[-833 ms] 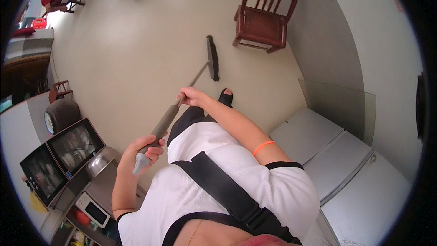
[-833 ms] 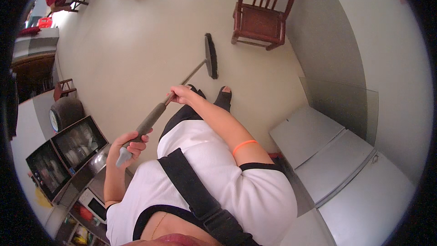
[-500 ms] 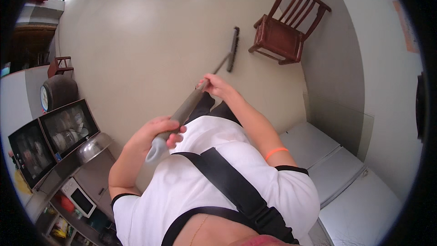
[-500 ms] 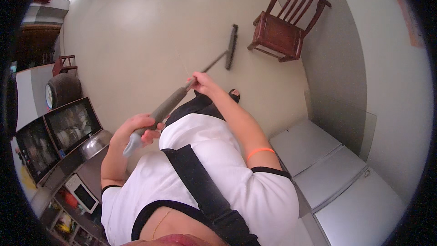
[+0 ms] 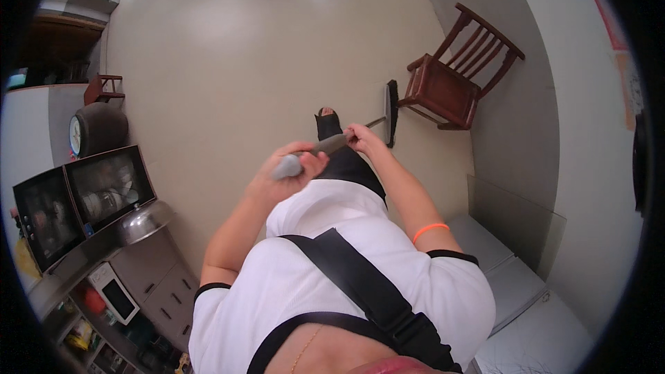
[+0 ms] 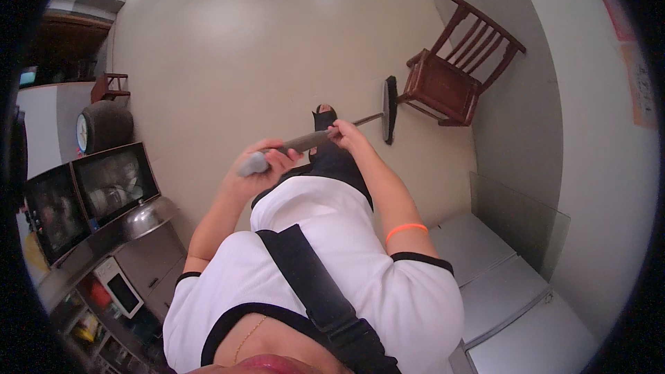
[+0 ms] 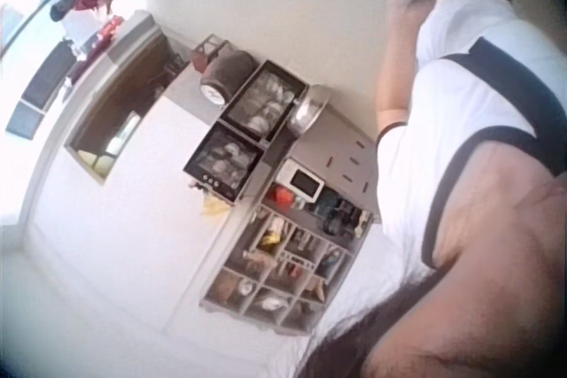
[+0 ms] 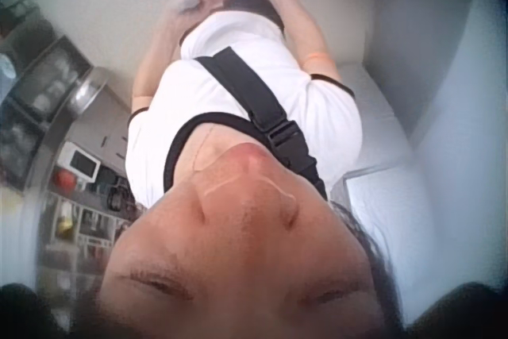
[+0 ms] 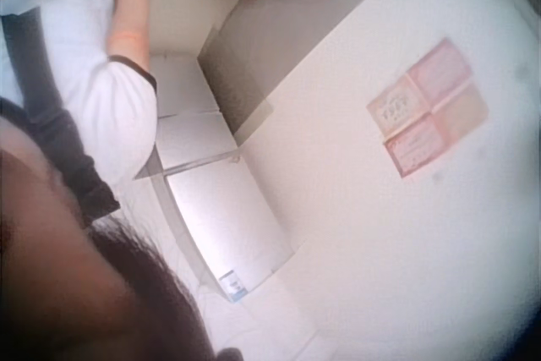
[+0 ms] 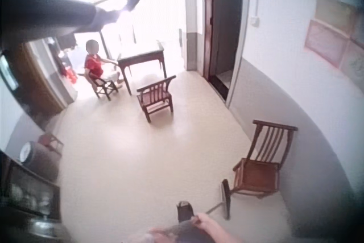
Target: The person sweeps the floor using a broom, moving a chair aside to reach underneath it.
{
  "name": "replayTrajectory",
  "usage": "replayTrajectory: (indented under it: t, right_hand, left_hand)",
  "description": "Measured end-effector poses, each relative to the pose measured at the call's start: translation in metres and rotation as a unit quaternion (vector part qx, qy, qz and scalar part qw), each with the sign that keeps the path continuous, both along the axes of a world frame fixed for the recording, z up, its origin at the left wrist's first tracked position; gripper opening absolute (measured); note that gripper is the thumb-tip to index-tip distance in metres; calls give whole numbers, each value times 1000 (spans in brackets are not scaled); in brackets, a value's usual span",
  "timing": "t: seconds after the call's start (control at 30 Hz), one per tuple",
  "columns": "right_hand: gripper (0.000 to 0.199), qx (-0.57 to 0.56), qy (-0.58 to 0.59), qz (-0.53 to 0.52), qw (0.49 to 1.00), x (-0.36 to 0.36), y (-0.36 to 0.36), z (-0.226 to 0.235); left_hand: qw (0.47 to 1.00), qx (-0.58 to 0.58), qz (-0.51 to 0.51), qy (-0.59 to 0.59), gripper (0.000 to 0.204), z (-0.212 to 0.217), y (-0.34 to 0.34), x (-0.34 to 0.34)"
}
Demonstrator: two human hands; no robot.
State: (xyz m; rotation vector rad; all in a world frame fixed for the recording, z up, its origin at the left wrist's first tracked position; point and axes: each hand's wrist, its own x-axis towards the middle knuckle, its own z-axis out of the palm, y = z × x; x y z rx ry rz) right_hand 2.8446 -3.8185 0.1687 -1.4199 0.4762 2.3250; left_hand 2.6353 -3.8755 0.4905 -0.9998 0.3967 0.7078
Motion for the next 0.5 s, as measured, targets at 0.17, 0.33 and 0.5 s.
replayTrajectory:
  t: [0.17,0.33,0.5]
  right_hand:
    - [8,31,-33,57,997,-86,25,28]
    - [4,64,55,85,993,-161,69,56]
    - [5,143,133,125,973,-192,104,96]
  left_hand:
    - [991,33,23,131,39,23,10,-43]
    - [960,49,10,276,25,69,42,-47]
    - [923,99,-55,367,34,97,57,-43]
